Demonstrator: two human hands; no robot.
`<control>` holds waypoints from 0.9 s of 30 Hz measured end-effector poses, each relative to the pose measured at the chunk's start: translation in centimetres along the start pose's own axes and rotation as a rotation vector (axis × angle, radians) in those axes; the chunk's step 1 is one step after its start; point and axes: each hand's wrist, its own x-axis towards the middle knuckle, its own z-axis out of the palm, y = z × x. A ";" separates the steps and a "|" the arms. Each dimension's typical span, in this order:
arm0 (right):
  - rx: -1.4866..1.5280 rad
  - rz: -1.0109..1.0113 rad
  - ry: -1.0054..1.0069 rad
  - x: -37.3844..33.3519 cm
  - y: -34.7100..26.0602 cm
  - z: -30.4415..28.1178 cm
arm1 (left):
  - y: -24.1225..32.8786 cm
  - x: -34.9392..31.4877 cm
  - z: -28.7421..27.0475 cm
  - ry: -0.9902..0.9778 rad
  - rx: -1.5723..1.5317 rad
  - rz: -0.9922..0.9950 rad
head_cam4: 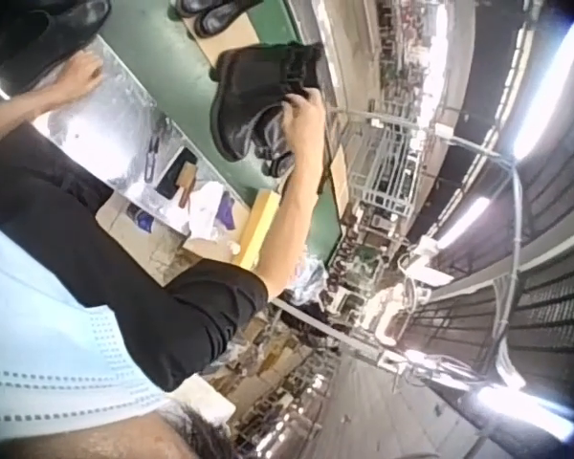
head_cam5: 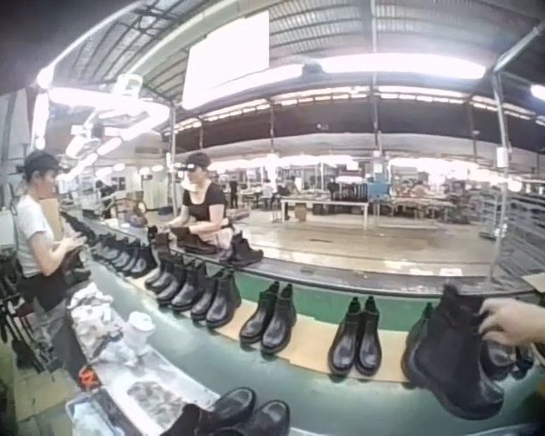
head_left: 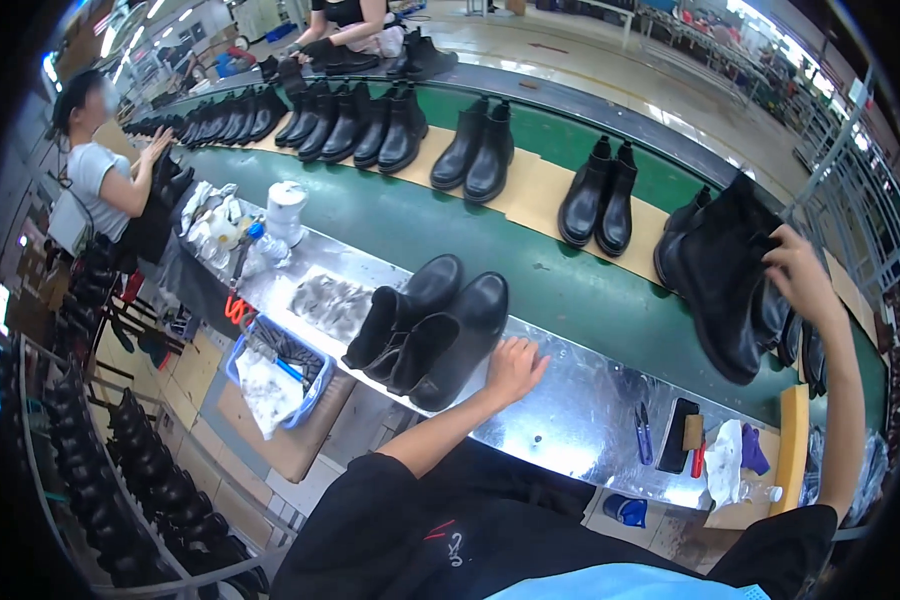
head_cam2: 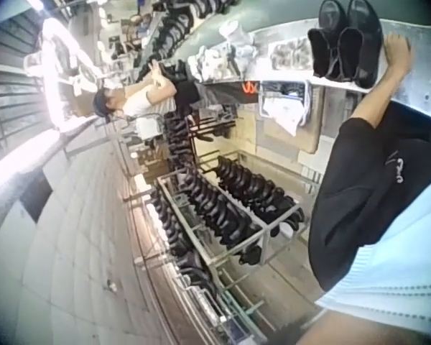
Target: Trimming excess threads and material from black boots using thread snips.
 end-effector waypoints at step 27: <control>0.291 -0.054 0.284 -9.7 -20.4 18.2 | 3.7 -8.8 -9.3 -0.011 -0.447 0.069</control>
